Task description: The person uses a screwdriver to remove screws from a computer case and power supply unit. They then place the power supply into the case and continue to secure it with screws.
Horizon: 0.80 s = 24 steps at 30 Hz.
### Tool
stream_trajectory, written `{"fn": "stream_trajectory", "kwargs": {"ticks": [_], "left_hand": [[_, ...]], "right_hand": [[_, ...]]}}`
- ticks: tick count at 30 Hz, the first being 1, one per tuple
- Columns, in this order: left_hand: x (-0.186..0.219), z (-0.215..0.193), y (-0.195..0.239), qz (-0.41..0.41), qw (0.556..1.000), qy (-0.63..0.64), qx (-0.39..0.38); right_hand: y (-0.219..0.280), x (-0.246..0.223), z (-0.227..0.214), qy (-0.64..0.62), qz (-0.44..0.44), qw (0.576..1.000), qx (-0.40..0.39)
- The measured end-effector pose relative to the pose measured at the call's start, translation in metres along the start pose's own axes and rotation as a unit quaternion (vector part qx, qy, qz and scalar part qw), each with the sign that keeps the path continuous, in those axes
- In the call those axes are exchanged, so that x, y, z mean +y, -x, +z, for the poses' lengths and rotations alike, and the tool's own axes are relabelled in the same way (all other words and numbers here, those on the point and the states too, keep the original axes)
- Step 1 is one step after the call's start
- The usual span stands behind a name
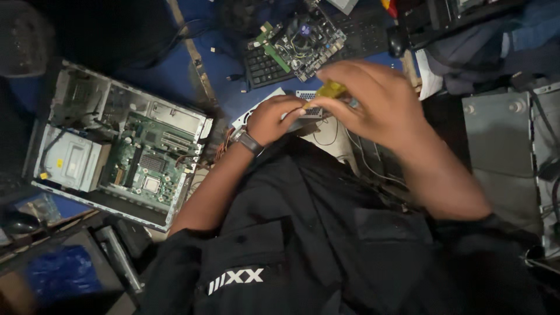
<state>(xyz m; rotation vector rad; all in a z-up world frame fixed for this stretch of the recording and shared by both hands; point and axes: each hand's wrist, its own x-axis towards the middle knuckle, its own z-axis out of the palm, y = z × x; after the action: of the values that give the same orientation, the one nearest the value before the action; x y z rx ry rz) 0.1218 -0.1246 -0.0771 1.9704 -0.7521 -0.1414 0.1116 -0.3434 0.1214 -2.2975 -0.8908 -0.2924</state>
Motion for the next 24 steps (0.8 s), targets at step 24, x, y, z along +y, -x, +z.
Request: {"fn": "stream_trajectory", "kwargs": {"ticks": [24], "left_hand": [[-0.035, 0.016, 0.007, -0.027, 1.000, -0.012, -0.001]], "right_hand": [[0.005, 0.018, 0.034, 0.010, 0.003, 1.000, -0.006]]}}
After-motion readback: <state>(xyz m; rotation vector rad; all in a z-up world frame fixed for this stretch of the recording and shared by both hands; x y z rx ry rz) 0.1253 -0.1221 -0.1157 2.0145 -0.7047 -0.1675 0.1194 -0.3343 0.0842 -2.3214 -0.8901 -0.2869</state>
